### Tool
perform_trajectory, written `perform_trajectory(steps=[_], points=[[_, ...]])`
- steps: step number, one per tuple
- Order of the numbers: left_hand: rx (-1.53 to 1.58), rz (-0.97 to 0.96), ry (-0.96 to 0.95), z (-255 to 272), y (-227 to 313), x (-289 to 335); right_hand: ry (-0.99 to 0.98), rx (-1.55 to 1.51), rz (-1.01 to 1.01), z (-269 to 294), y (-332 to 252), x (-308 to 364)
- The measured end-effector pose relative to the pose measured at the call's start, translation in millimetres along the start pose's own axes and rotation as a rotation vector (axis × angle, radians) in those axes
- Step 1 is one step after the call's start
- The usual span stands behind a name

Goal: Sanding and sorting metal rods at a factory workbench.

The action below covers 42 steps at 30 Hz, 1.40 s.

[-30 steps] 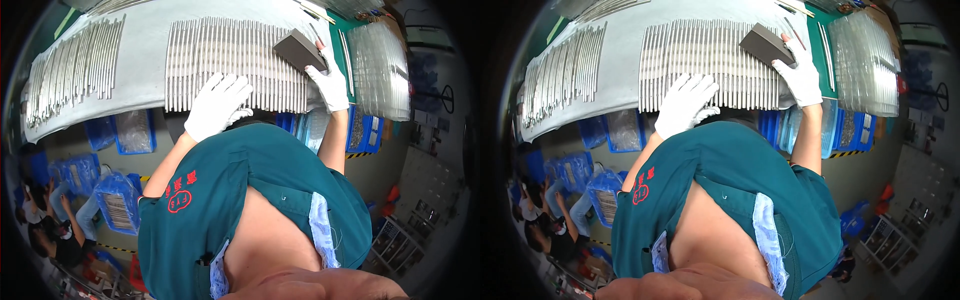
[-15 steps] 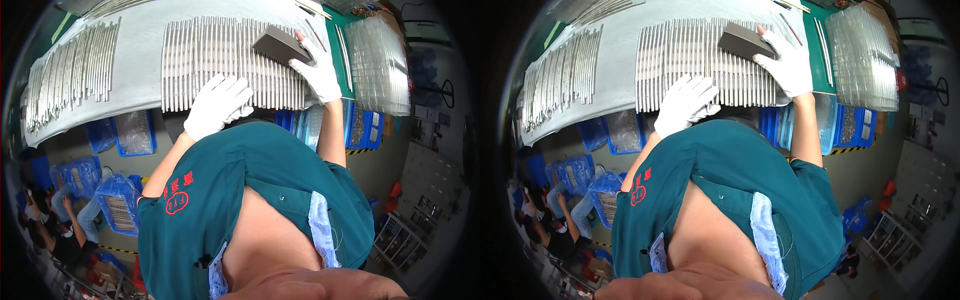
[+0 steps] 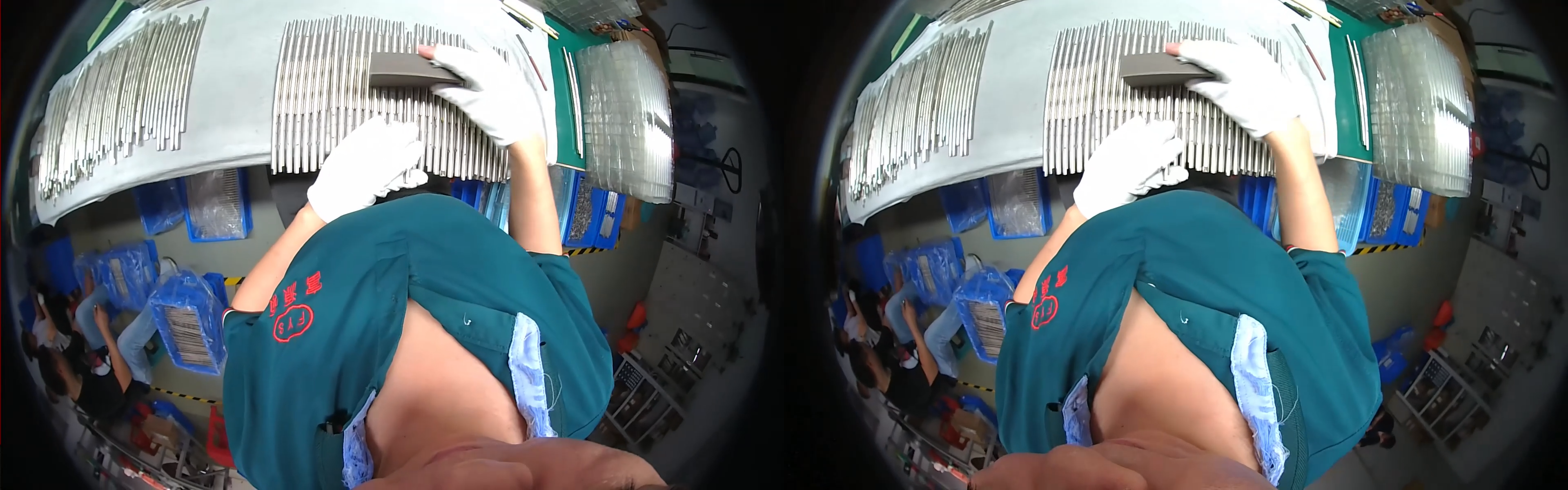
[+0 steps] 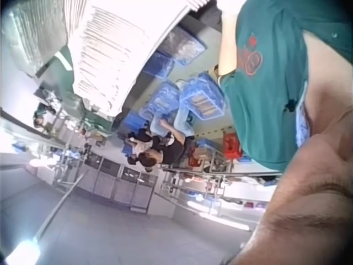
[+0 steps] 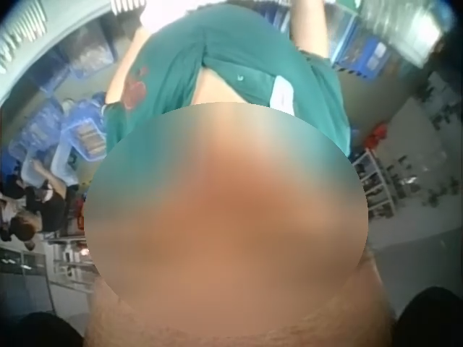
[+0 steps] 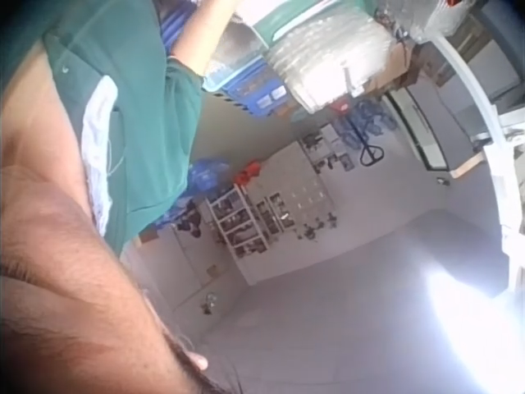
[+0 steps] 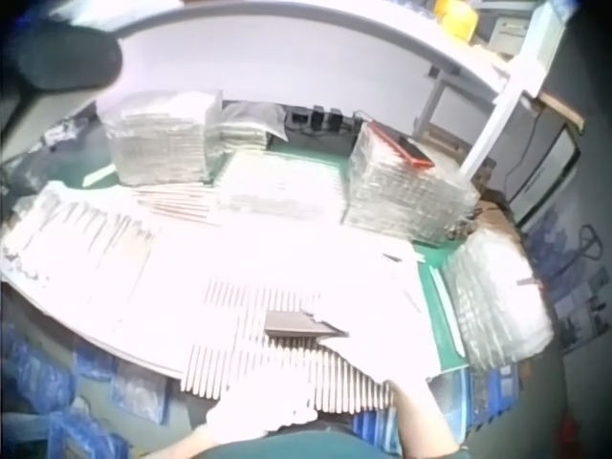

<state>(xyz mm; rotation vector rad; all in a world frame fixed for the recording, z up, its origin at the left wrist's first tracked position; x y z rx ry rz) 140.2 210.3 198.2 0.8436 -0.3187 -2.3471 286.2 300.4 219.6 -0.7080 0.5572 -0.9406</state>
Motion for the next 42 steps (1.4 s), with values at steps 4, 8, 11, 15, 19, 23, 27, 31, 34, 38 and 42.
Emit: perform_trajectory(steps=[4,8,11,15,19,23,27,31,34,38,42], points=[[0.017,0.014,0.020,-1,-2,3,0.026,-0.049,-0.124,6,11,-2],[0.015,0.029,-0.069,-12,-7,8,0.084,-0.231,-0.080,12,10,0],[0.013,0.035,-0.023,-11,-7,11,0.057,0.034,0.035,3,5,6],[-0.005,0.049,-0.022,-13,-7,13,0.126,-0.093,-0.123,28,27,25],[0.235,0.239,-0.123,-27,-21,13,0.190,-0.385,-0.125,42,20,31],[-0.044,0.028,-0.108,-19,-7,7,0.079,0.021,-0.140,4,7,13],[-0.075,0.048,-0.144,-21,-7,9,0.126,0.043,0.066,7,-8,3],[-0.076,0.059,-0.146,-22,-8,9,0.145,-0.041,-0.017,9,8,7],[-0.056,0.041,-0.081,-14,-5,8,0.148,0.160,0.037,3,-3,12],[-0.037,0.058,-0.098,-13,-5,6,0.181,0.102,-0.045,16,-4,17],[-0.066,0.035,0.007,-7,-5,4,0.203,0.054,-0.052,17,-2,16]])
Point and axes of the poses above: each hand's wrist, its own x-axis away from the middle knuckle, its own z-axis out of the back of the hand, y = z × x, the point moved 10 cm from there along -x, towards the middle knuckle, and after that the axes turned 14 degrees about -x, right-handed, at the moved point
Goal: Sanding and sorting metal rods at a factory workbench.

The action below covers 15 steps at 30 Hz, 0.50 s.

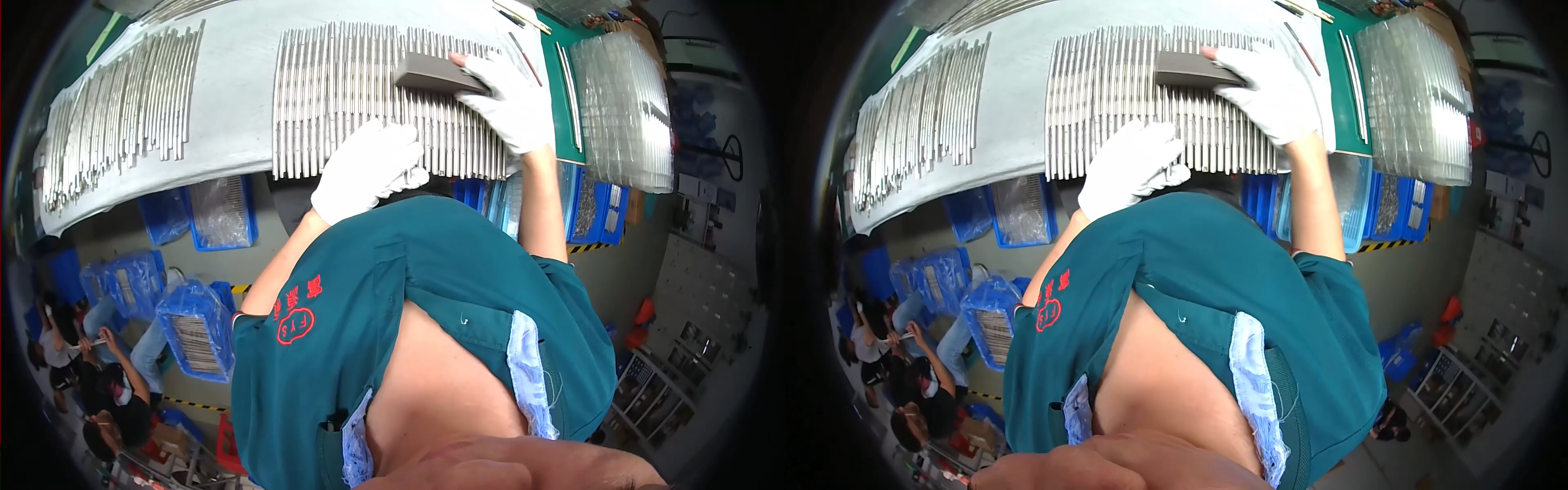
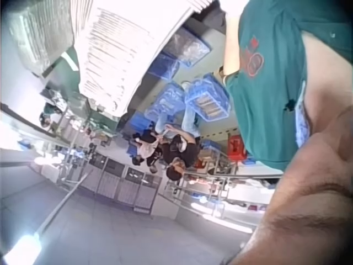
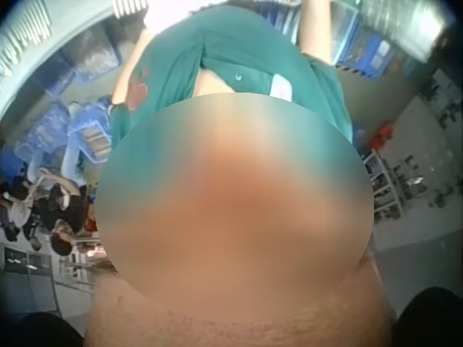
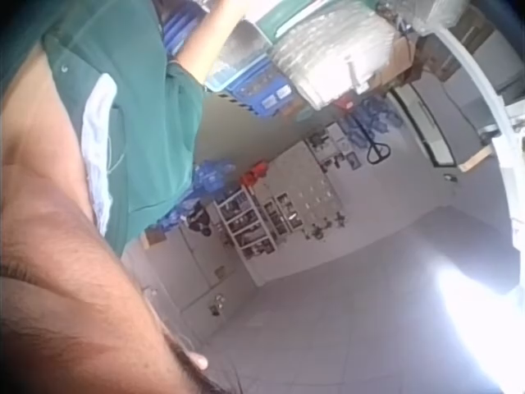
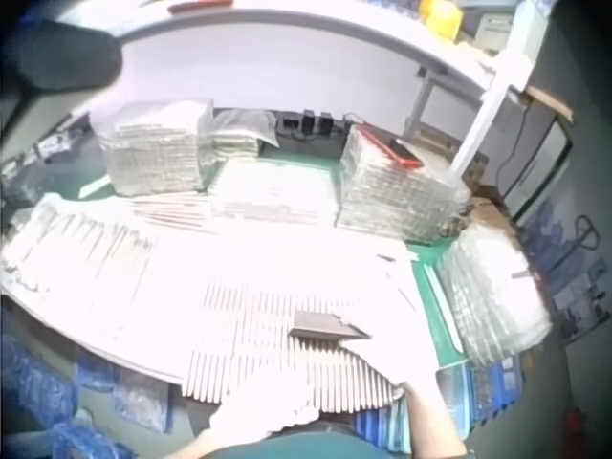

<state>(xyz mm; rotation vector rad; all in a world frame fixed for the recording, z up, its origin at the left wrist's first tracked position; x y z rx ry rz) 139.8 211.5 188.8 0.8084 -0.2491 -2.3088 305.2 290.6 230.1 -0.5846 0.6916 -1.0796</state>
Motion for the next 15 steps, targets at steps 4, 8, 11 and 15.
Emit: perform_trajectory(steps=[4,8,11,15], points=[[-0.039,-0.059,0.155,9,4,-1,0.005,0.110,0.106,-13,0,5],[-0.026,-0.002,0.052,2,2,-4,0.018,-0.067,-0.017,23,15,19],[-0.021,0.043,-0.076,-3,2,-6,0.003,-0.058,-0.094,28,15,22],[-0.059,0.002,-0.030,4,6,-13,0.000,0.055,0.052,-4,-5,8]])
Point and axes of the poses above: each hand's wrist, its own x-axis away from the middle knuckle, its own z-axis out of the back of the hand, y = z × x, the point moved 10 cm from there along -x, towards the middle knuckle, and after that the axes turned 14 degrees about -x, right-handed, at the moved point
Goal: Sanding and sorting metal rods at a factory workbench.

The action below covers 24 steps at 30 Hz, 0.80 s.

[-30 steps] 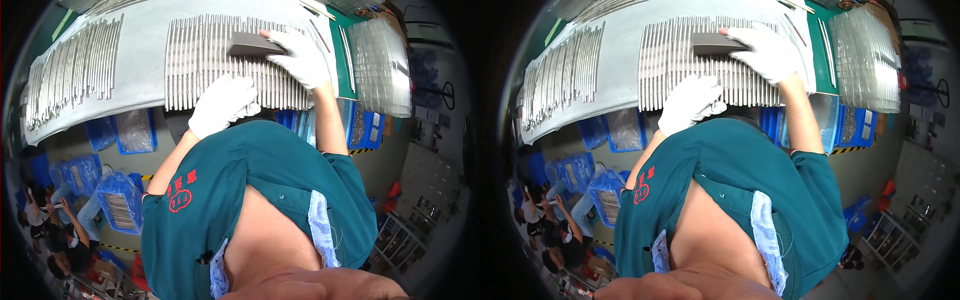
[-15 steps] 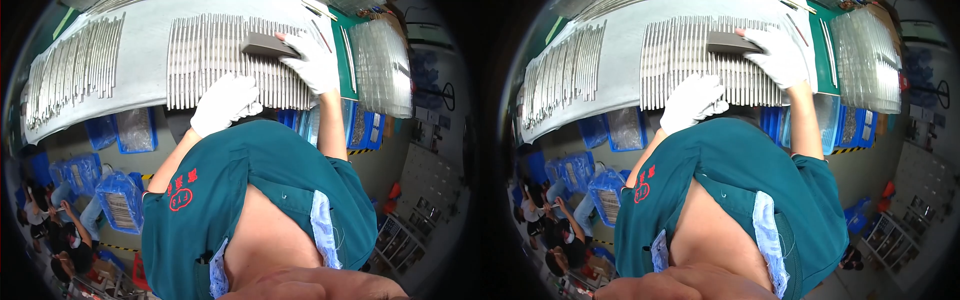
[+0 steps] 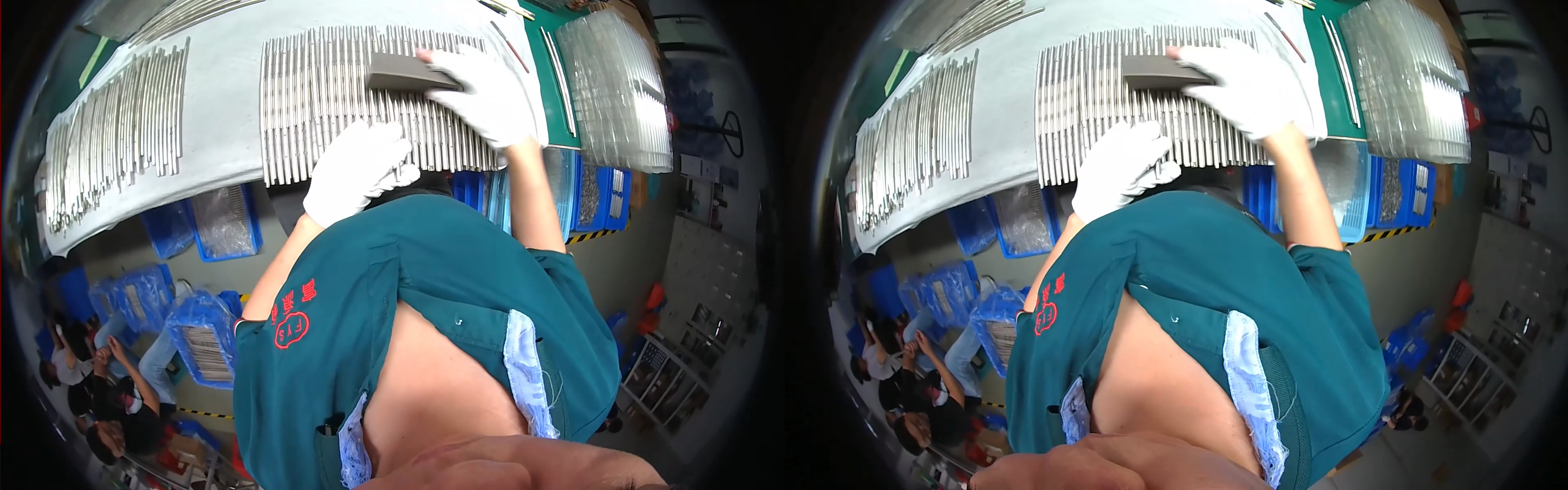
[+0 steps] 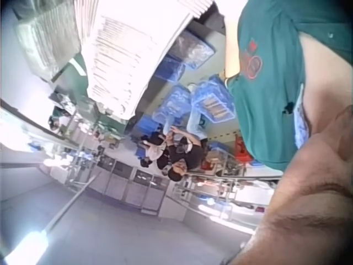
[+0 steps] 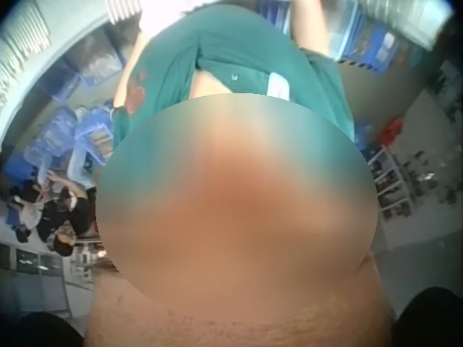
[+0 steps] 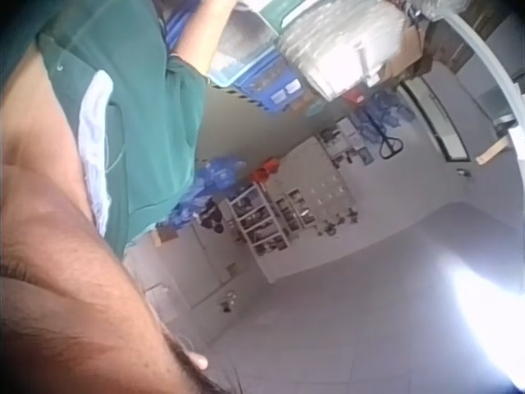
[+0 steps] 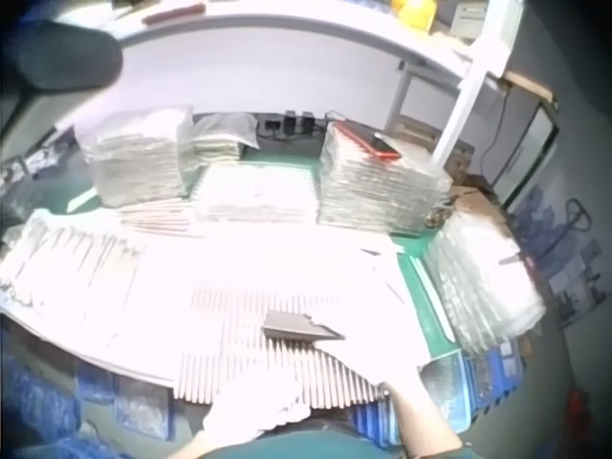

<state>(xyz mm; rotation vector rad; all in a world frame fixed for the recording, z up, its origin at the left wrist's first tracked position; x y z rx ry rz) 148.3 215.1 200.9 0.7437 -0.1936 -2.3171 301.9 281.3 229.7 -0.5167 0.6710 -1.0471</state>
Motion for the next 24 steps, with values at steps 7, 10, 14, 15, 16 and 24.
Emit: perform_trajectory(steps=[7,10,14,15,16,24], points=[[0.011,0.029,0.114,7,1,4,-0.058,-0.021,0.004,8,-2,-10],[0.021,-0.021,0.042,-1,1,0,-0.039,0.001,0.076,0,-9,-13],[0.060,-0.029,0.091,4,3,-1,-0.012,0.099,0.121,-8,-6,-6],[0.053,-0.022,0.065,1,4,0,-0.002,0.084,0.087,-3,-2,-3],[0.044,-0.013,0.039,-2,4,0,0.008,0.097,-0.028,1,9,-2],[0.006,-0.025,0.097,0,3,2,-0.011,0.105,0.115,-11,-29,-18]])
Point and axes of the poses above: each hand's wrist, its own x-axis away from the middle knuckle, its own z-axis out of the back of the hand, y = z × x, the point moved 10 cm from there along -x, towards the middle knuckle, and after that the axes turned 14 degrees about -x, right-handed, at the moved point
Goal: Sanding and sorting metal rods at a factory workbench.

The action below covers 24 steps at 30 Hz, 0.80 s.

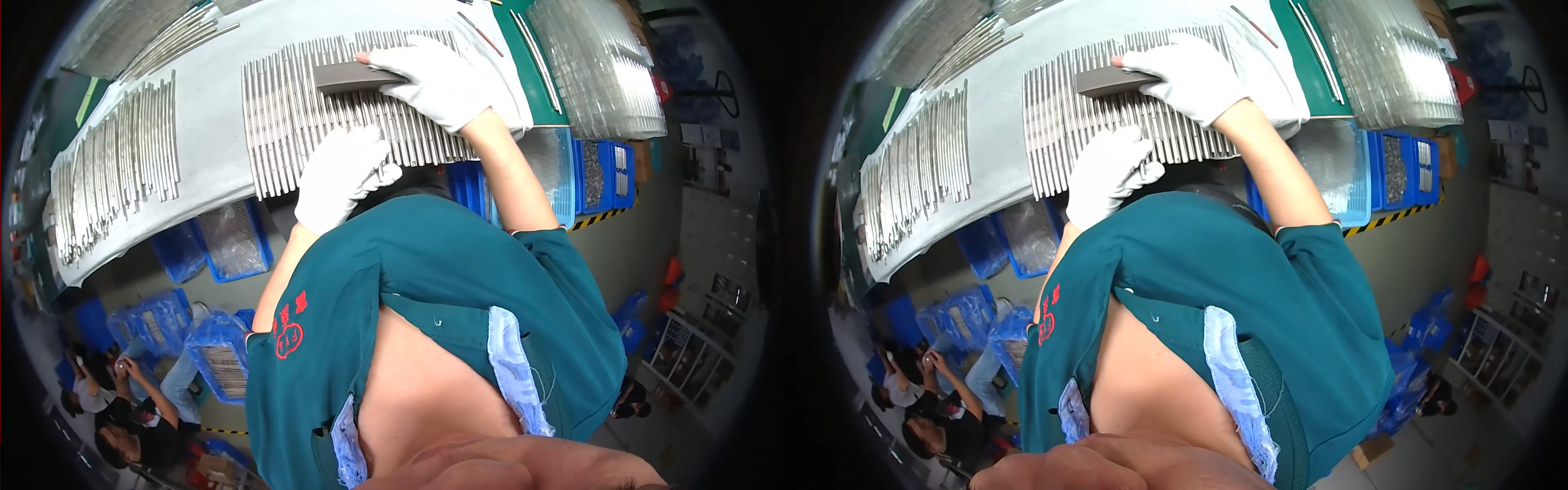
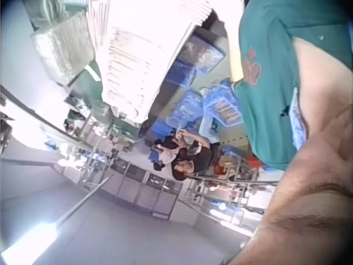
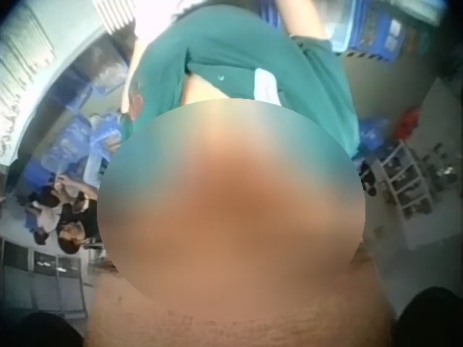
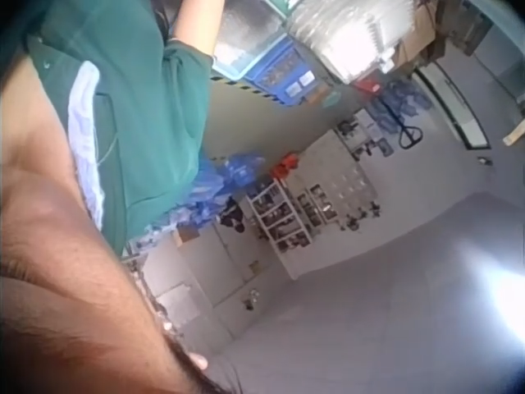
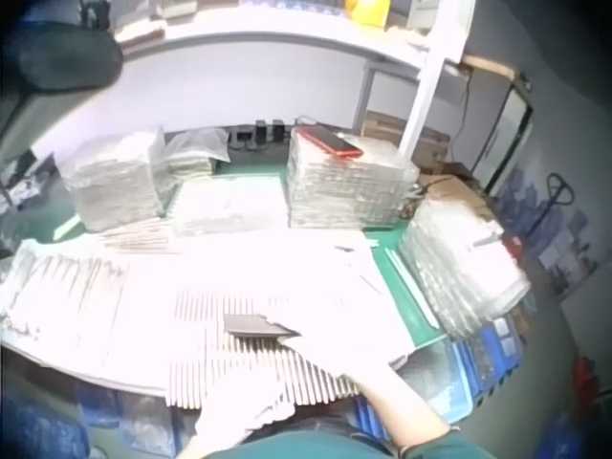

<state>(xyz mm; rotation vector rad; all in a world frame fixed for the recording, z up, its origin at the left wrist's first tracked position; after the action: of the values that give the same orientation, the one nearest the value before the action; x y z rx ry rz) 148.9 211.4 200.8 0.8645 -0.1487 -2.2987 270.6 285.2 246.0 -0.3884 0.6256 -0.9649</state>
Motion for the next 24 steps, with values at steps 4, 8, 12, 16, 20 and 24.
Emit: perform_trajectory(steps=[4,8,12,16,20,24], points=[[-0.008,0.051,0.034,8,2,3,0.005,-0.021,-0.213,34,43,46],[-0.019,0.013,0.005,9,6,-1,0.396,-0.385,-0.462,80,83,105],[-0.116,-0.054,-0.011,9,12,-2,0.632,-0.176,-0.446,113,73,129],[-0.216,-0.025,-0.142,-4,9,0,0.798,-0.208,-0.526,136,84,157],[-0.223,-0.020,-0.177,-4,9,-5,0.795,-0.309,-0.472,141,96,173],[-0.152,-0.080,-0.289,-15,20,-19,0.669,-0.063,-0.476,129,92,167]])
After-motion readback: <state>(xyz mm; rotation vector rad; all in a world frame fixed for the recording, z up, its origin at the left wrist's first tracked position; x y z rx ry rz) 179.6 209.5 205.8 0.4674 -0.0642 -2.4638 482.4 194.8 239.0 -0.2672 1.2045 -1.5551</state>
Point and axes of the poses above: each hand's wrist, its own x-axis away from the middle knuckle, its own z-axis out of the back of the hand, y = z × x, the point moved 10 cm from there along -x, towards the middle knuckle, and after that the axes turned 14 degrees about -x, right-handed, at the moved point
